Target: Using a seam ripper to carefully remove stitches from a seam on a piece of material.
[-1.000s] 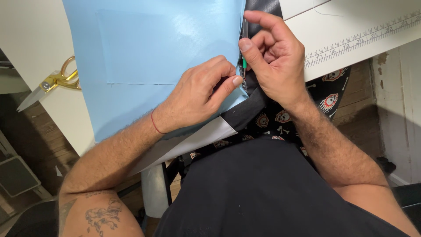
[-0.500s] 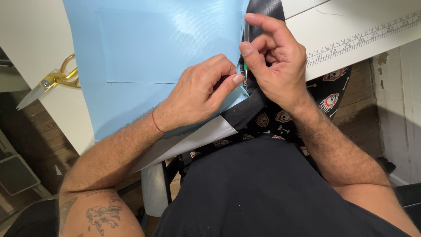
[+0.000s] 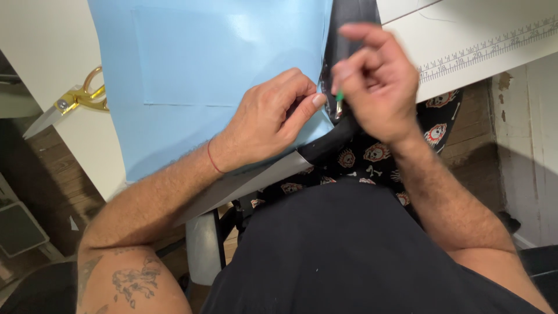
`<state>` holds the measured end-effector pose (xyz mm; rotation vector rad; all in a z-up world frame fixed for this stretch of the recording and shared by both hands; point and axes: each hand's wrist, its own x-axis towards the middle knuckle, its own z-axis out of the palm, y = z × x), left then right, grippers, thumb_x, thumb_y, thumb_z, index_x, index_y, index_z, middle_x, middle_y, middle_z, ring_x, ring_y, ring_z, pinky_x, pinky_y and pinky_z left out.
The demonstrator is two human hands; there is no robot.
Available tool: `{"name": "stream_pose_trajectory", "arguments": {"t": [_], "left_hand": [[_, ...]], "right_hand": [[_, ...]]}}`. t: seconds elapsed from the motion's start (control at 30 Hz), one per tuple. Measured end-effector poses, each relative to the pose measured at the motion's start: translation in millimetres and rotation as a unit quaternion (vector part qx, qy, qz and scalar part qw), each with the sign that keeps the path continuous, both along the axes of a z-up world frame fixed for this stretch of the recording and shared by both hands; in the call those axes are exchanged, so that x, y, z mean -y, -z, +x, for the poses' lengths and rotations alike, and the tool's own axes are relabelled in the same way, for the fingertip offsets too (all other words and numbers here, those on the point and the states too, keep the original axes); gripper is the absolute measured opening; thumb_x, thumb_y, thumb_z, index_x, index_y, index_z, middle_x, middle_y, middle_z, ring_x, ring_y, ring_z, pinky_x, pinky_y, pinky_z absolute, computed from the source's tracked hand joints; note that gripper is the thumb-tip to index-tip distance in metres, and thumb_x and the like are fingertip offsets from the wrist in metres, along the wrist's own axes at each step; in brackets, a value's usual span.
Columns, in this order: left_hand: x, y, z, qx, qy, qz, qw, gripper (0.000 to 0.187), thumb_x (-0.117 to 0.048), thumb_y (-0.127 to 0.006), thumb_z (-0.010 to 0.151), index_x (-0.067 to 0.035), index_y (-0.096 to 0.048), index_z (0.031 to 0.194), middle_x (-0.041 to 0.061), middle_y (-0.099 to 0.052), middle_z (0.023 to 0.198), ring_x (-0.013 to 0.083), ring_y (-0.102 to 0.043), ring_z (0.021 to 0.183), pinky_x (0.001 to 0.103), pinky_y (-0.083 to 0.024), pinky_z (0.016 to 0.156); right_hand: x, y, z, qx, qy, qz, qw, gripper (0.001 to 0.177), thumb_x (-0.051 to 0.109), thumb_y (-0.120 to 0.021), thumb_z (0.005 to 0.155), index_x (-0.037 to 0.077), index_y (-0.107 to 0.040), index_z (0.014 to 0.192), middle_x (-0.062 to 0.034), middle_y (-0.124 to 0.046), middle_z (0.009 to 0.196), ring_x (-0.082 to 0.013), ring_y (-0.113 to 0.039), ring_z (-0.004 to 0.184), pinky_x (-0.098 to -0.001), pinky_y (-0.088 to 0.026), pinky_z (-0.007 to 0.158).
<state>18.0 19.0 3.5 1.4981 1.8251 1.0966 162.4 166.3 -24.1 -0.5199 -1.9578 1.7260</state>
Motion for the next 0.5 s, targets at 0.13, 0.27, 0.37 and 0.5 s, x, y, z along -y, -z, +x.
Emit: {"name": "stream_pose_trajectory", "arguments": {"t": [0.13,0.27,0.37,0.5], "left_hand": [[-4,-11,9,-0.024,-0.018,0.000,1.000,0.020,-0.021,-0.051,0.107,-0.009,-0.053,0.091,0.001,-0.052,0.083,0.0190,-0.048,0.065,0.035,-0.041,0.060],[1,-18,27,-0.108,-0.049,-0.007,0.993,0.028,-0.034,-0.061,0.099,-0.011,-0.055,0.083,0.001,-0.054,0.080,0.0211,-0.051,0.072,0.037,-0.043,0.065],[7,-13,52,-0.217,-0.096,-0.018,0.971,0.035,-0.040,-0.068,0.091,-0.014,-0.053,0.072,0.001,-0.053,0.071,0.0267,-0.050,0.071,0.043,-0.040,0.066],[7,-4,82,-0.224,-0.168,-0.027,0.960,0.026,-0.033,-0.066,0.083,-0.017,-0.052,0.067,0.001,-0.049,0.064,0.0273,-0.058,0.068,0.042,-0.042,0.063]], "right_hand": [[-20,-5,5,-0.086,0.083,-0.063,0.991,0.036,0.007,-0.064,0.113,-0.002,-0.044,0.142,-0.0110,-0.053,0.080,-0.0201,-0.050,0.059,-0.0378,-0.059,0.064],[-5,-44,15,-0.072,0.073,-0.104,0.989,0.040,0.007,-0.061,0.107,-0.007,-0.049,0.142,-0.0076,-0.058,0.078,-0.0208,-0.061,0.067,-0.0337,-0.060,0.071],[10,-52,28,-0.037,0.012,-0.070,0.997,0.037,0.007,-0.052,0.105,-0.006,-0.047,0.139,-0.0067,-0.057,0.075,-0.0226,-0.067,0.070,-0.0319,-0.057,0.077],[2,-14,50,-0.006,-0.043,-0.015,0.999,0.039,0.005,-0.052,0.102,-0.007,-0.053,0.139,-0.0146,-0.058,0.071,-0.0272,-0.071,0.073,-0.0324,-0.055,0.068]]}}
